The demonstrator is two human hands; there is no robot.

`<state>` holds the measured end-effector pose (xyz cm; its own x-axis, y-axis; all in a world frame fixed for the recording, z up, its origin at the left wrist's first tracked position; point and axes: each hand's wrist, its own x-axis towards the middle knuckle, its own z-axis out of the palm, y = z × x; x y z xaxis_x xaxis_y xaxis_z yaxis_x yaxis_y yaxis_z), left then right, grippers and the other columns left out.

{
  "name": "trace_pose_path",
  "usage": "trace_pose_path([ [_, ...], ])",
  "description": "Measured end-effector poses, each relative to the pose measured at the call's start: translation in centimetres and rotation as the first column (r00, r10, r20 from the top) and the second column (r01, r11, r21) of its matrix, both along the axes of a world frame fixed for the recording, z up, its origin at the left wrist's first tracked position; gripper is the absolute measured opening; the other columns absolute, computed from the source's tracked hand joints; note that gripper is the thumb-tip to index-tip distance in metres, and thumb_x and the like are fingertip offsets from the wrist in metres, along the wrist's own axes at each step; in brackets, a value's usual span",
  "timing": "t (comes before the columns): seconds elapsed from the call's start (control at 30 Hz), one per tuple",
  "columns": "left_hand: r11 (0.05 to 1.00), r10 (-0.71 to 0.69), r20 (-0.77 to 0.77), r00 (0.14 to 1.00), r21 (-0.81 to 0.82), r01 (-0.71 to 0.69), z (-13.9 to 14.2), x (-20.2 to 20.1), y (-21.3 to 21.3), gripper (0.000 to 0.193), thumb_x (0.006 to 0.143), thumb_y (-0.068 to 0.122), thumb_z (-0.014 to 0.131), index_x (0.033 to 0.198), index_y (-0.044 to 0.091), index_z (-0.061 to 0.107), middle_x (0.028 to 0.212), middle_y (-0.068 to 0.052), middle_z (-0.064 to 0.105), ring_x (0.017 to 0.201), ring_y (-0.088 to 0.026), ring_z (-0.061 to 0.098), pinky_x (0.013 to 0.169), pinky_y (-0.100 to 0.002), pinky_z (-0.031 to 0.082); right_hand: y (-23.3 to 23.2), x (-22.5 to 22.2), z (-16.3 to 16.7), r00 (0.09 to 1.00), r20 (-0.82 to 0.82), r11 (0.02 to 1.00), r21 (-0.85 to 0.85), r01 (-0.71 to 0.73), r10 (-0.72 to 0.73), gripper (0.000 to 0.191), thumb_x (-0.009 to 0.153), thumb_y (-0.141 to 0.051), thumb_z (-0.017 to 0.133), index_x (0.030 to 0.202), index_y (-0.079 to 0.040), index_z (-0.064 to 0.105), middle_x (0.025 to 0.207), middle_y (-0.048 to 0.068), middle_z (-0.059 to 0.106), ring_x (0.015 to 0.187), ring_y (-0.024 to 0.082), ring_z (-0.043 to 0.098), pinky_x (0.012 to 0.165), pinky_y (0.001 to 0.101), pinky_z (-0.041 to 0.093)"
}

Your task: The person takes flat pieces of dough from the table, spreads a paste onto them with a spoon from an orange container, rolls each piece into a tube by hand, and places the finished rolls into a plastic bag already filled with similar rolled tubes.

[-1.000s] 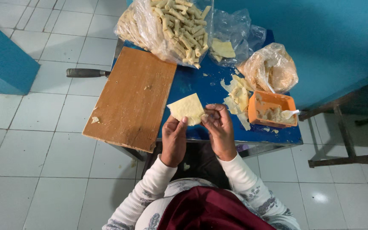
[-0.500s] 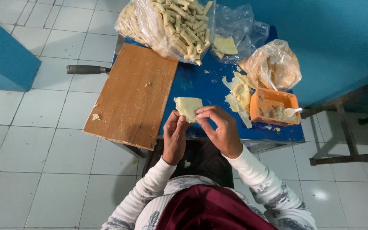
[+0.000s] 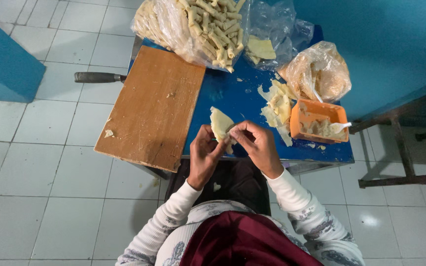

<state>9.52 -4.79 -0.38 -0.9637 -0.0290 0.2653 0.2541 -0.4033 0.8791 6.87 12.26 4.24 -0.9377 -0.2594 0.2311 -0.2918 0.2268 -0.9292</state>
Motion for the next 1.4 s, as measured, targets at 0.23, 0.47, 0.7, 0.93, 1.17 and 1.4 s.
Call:
trace_pose_path([
  [0.23,0.980,-0.074,0.139,0.988,0.194,0.046,-1.1,-0.5,-0.7,0.016,0.106,0.014,0.067,0.107,-0.002,0.064,0.104,-0.009,0.068,0.092,-0.012,0.065,0.082,-0.029,0.054,0.9,-1.5,-1.9,0.925,0.340,0.907,-0.421,-0.013,0.172,0.018,0.107,-0.021,0.059,0.109,-0.003,0.060,0.100,0.001,0.066,0.094,0.010,0.066,0.083,0.0311,0.060],
  [0.47,0.975,-0.066,0.117,0.991,0.220,0.039,-0.5,-0.7,-0.4,0.013,0.101,0.014,0.065,0.103,0.002,0.063,0.130,-0.006,0.062,0.109,-0.012,0.063,0.094,-0.029,0.052,-0.1,-1.0,-1.2,0.940,0.303,0.911,-0.412,-0.020,0.157,0.027,0.104,-0.025,0.060,0.123,-0.005,0.060,0.101,0.001,0.064,0.094,0.010,0.065,0.081,0.0283,0.057],
  [0.7,0.985,-0.083,0.098,0.992,0.161,0.067,-1.5,-0.9,-0.7,0.011,0.106,0.013,0.064,0.104,0.002,0.063,0.124,-0.009,0.066,0.110,-0.013,0.061,0.096,-0.028,0.049,-0.7,-1.4,-0.3,0.996,-0.016,0.990,0.108,0.090,-0.089,0.026,0.093,-0.020,0.073,0.111,-0.001,0.067,0.090,-0.005,0.070,0.084,0.005,0.066,0.075,0.0213,0.054],
  [0.93,0.951,-0.102,0.120,0.988,0.302,0.062,-1.7,-1.2,-0.7,0.008,0.104,0.011,0.060,0.104,0.003,0.061,0.125,-0.008,0.067,0.108,-0.012,0.062,0.095,-0.028,0.049,1.1,-1.7,-0.3,0.979,0.205,0.989,-0.151,0.006,0.026,0.031,0.109,-0.028,0.060,0.113,0.001,0.069,0.095,-0.001,0.065,0.088,0.004,0.057,0.079,0.0200,0.048],
  [1.17,0.997,0.035,-0.155,0.987,-0.063,-0.045,-0.3,-0.6,0.5,0.006,0.101,-0.004,0.064,0.104,0.000,0.060,0.141,-0.014,0.060,0.115,-0.017,0.059,0.099,-0.033,0.049,-0.5,-0.6,0.7,0.997,-0.029,0.995,-0.070,0.074,-0.076,0.032,0.096,-0.021,0.074,0.116,0.001,0.062,0.104,0.003,0.072,0.093,0.005,0.068,0.081,0.0219,0.056],
  [1.4,0.999,0.043,-0.202,0.979,-0.009,-0.045,0.5,-0.3,0.5,0.029,0.093,-0.006,0.071,0.115,0.000,0.053,0.131,-0.012,0.050,0.124,-0.018,0.056,0.110,-0.035,0.047,-1.6,0.1,0.8,0.994,-0.096,0.991,-0.131,0.036,-0.049,0.022,0.092,-0.011,0.079,0.108,-0.001,0.068,0.112,0.007,0.069,0.099,0.011,0.067,0.082,0.0259,0.057],
])
